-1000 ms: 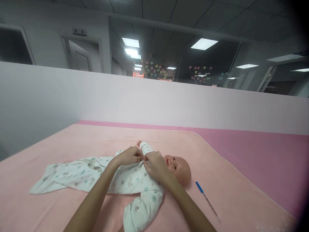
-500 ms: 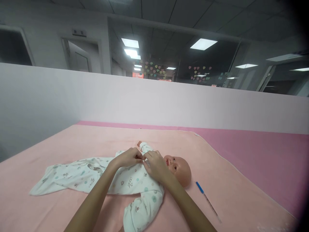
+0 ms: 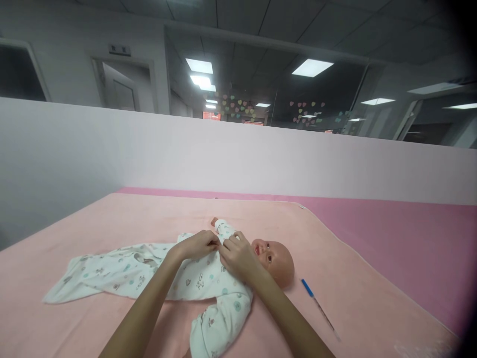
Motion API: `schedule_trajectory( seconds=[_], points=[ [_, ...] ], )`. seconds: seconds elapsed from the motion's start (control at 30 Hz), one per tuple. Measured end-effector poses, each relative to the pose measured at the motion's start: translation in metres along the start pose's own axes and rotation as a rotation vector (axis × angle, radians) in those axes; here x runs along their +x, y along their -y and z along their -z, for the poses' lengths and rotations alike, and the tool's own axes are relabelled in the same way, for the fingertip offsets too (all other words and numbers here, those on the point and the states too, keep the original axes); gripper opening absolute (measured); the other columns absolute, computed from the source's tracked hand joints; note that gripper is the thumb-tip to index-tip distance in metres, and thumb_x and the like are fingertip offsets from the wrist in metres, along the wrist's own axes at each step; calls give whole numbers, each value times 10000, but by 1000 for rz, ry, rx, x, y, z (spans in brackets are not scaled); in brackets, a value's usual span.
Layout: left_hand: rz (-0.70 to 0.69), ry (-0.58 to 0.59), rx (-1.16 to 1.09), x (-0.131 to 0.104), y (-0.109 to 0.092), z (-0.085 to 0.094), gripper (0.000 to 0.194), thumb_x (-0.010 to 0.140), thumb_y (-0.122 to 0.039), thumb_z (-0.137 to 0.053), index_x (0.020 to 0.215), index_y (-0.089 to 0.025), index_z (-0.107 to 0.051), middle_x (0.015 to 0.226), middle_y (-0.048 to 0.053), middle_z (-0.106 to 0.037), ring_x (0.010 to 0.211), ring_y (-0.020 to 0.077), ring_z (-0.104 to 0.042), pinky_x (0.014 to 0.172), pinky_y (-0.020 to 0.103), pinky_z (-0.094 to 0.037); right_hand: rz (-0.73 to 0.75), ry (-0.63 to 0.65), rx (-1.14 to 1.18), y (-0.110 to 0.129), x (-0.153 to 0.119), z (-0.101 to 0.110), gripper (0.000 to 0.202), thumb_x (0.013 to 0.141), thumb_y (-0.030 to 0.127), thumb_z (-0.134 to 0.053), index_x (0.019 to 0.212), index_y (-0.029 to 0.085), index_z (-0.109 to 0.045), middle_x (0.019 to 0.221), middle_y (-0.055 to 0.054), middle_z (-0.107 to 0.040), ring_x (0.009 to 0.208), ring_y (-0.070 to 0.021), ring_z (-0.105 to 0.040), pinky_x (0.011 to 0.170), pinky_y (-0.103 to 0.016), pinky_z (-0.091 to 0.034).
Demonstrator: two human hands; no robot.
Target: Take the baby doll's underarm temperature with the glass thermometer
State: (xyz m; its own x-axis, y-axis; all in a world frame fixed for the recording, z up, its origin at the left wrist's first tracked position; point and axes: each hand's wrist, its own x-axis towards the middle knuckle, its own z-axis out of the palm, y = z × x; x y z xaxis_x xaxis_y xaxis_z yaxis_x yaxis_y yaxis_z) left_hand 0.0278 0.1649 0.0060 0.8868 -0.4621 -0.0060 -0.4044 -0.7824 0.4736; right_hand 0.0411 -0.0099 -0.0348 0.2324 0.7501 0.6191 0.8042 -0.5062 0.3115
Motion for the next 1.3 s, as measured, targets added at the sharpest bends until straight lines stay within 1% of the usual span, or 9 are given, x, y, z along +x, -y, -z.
schedule_trajectory(
  seconds=[0.17, 0.33, 0.5, 0.6, 0.8, 0.9, 1.0, 1.17, 1.3],
  points=[
    [-15, -3, 21, 0, -3, -1, 204, 769, -245, -347, 645, -166, -489, 641, 11, -523, 570, 122, -412, 527, 231, -286, 118, -46, -22, -2, -2, -8, 214, 827, 66, -365, 697, 159, -509, 677, -28, -495, 655, -142, -417, 711, -317, -302],
    [-11, 18, -22, 1, -1, 0, 243, 800, -311, -338, 706, -167, -511, 690, 16, -525, 605, 131, -422, 543, 237, -293, 75, -98, 6, -3, -5, -16, 190, 806, 104, -397, 665, 158, -512, 621, -26, -471, 628, -150, -401, 665, -314, -300],
    [52, 81, -82, -1, 0, 3, 221, 771, -306, -370, 762, -166, -541, 741, 23, -551, 650, 143, -460, 573, 239, -327, 59, -18, 38, 2, -6, -17, 298, 839, 79, -325, 630, 176, -514, 603, -35, -479, 594, -148, -397, 623, -314, -284],
    [66, 84, -106, -1, 1, 3, 200, 745, -281, -390, 754, -161, -549, 753, 26, -570, 679, 153, -494, 595, 243, -353, 68, 22, 72, 4, -6, -14, 279, 825, 69, -348, 628, 172, -517, 628, -38, -517, 588, -138, -410, 617, -306, -283],
    [152, 42, -183, -4, 3, 7, 327, 688, -332, -530, 986, -201, -555, 828, 22, -635, 714, 165, -577, 582, 228, -402, -70, 135, 244, 2, -7, -1, 187, 773, 99, -459, 625, 163, -553, 628, -8, -566, 612, -112, -448, 694, -279, -304],
    [211, 68, -128, -11, 6, 12, 410, 582, -352, -647, 955, -199, -575, 837, 25, -639, 720, 174, -588, 571, 224, -411, -105, 143, 300, 7, -3, 6, 189, 804, 129, -454, 670, 171, -580, 648, -4, -570, 628, -112, -459, 705, -270, -312],
    [253, 93, -51, -20, 12, 19, 409, 516, -328, -693, 899, -206, -616, 826, 24, -639, 725, 182, -590, 584, 230, -423, -153, 82, 353, 16, 5, 8, 145, 819, 149, -460, 780, 178, -596, 756, -24, -590, 731, -137, -492, 725, -270, -327],
    [251, 148, -80, -31, 17, 27, 326, 594, -330, -630, 901, -224, -661, 841, 26, -668, 773, 185, -601, 620, 233, -434, -312, 47, 381, 33, 11, -5, 128, 827, 235, -509, 932, 182, -557, 839, -38, -597, 816, -174, -503, 752, -297, -332],
    [230, 122, -96, -30, 14, 26, 267, 648, -303, -559, 867, -196, -670, 827, 34, -679, 755, 178, -605, 604, 226, -433, -303, 73, 299, 38, 8, -11, 118, 791, 213, -546, 907, 190, -558, 813, -32, -590, 787, -178, -487, 726, -307, -308]
  ],
)
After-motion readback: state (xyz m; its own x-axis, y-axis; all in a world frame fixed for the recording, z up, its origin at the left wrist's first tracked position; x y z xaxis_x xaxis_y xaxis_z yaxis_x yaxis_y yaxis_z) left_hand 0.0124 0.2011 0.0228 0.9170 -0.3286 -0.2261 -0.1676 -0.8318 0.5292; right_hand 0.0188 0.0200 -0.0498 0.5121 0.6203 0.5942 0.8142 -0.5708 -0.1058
